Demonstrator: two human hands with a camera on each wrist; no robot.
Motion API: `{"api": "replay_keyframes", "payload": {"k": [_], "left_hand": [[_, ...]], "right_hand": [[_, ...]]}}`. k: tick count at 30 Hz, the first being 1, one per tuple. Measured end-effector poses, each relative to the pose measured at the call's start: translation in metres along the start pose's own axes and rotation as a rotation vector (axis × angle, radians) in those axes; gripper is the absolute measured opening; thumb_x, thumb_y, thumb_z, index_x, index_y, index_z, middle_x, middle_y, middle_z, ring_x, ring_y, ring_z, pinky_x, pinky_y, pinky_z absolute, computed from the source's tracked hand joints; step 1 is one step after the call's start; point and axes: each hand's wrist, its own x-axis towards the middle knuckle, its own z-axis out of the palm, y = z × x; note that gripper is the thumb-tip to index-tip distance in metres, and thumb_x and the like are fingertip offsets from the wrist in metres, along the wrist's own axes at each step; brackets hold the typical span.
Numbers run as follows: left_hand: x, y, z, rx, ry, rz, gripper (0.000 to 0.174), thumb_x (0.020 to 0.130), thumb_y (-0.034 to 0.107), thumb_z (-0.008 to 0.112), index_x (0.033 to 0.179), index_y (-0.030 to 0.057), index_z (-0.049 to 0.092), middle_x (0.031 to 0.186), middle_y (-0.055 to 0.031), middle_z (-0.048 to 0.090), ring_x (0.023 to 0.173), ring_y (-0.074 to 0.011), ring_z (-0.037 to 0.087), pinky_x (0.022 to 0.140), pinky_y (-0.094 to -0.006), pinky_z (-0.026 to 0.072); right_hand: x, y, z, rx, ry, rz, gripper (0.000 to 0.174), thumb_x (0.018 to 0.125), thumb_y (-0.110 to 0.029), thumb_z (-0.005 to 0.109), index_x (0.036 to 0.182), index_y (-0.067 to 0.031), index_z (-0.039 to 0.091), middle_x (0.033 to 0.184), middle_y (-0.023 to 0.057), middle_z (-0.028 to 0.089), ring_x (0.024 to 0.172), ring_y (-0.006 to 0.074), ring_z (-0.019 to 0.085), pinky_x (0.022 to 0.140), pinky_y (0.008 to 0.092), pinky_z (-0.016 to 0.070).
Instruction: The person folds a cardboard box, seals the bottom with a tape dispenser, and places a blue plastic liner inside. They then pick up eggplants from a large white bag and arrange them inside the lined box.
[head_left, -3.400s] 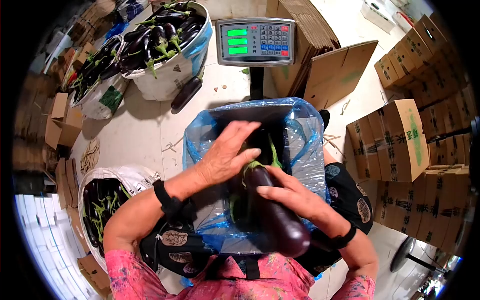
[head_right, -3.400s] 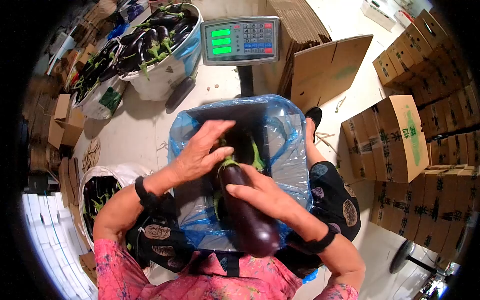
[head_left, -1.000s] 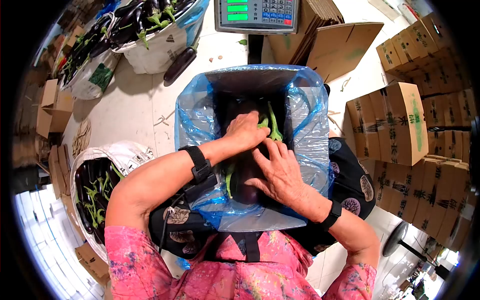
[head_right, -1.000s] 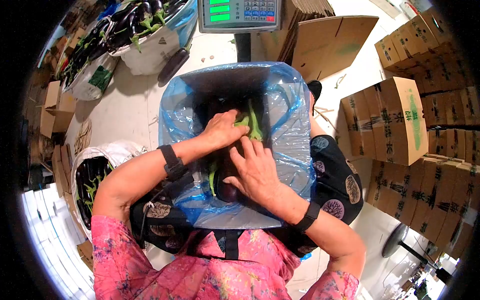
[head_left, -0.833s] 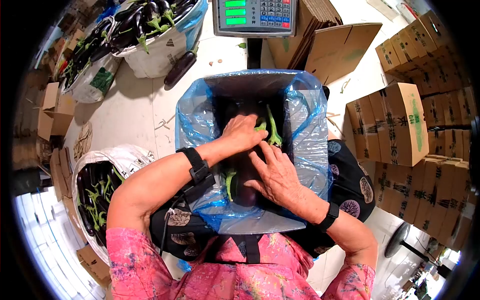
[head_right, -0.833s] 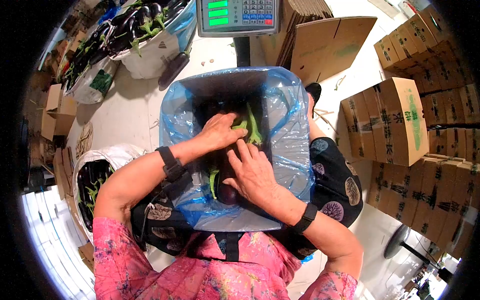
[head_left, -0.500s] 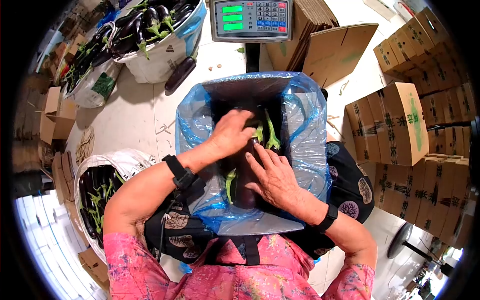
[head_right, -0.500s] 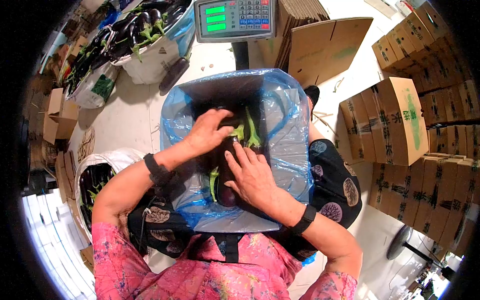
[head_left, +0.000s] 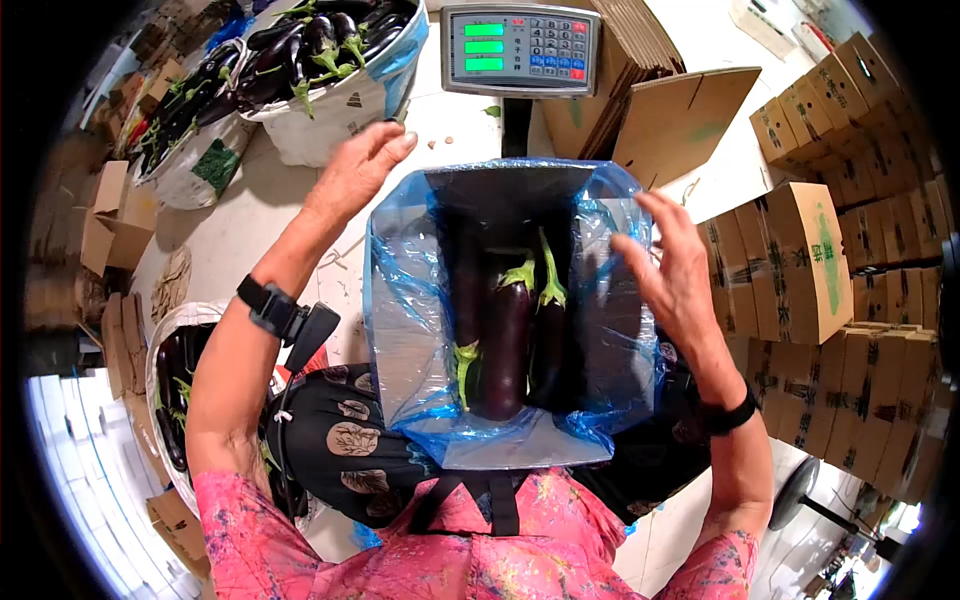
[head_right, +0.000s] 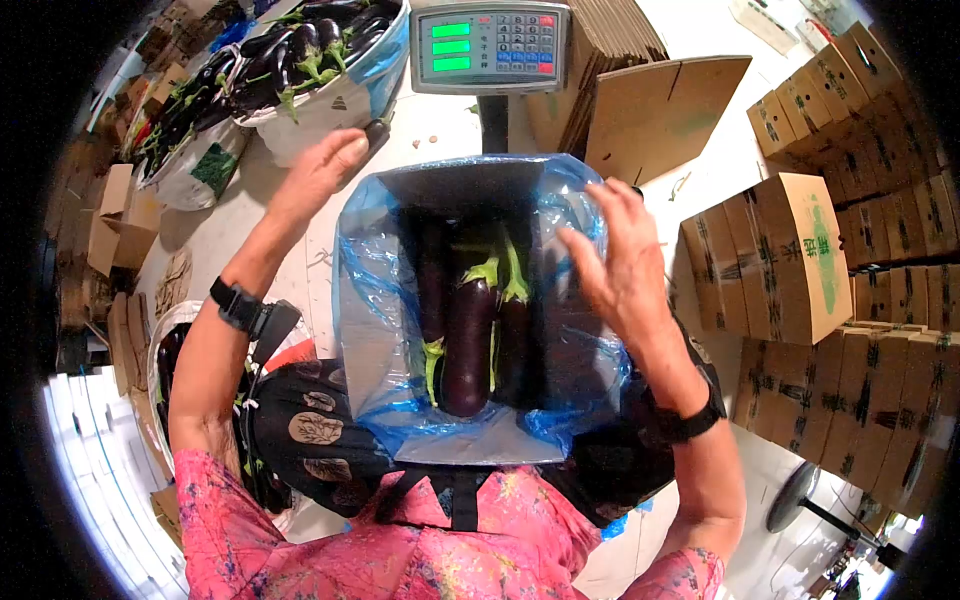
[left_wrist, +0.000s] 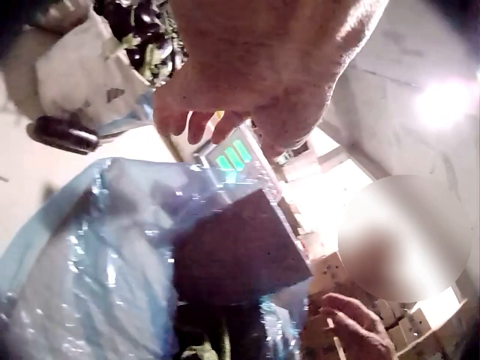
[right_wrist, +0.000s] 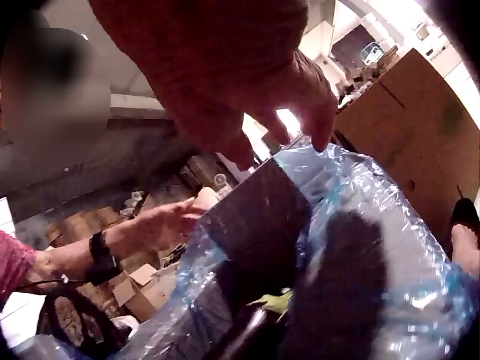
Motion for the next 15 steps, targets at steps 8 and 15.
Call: {"api": "replay_keyframes", "payload": {"k": [8, 15], "left_hand": [[0.019, -0.036, 0.023, -0.24, -0.431, -0.303, 0.034, 0.089, 0.038, 0.069, 0.09, 0.0038, 0.072, 0.083, 0.0011, 0.066, 0.078, -0.0084, 0.057, 0.072, -0.0258, 0.0442], [0.012, -0.023, 0.019, -0.324, -0.033, 0.015, 0.012, 0.094, 0.016, 0.062, 0.089, 0.0054, 0.066, 0.083, 0.0025, 0.063, 0.078, -0.0044, 0.055, 0.072, -0.0223, 0.045]], "right_hand": [[0.074, 0.014, 0.027, 0.166, -0.205, 0.223, 0.051, 0.085, -0.032, 0.071, 0.123, 0.0013, 0.062, 0.106, 0.0225, 0.068, 0.1, 0.0324, 0.066, 0.09, 0.0415, 0.0513], [0.07, 0.002, 0.017, 0.379, -0.098, 0.186, 0.015, 0.088, -0.011, 0.067, 0.096, 0.0005, 0.07, 0.076, 0.0098, 0.07, 0.068, 0.012, 0.062, 0.063, 0.0275, 0.049]]}}
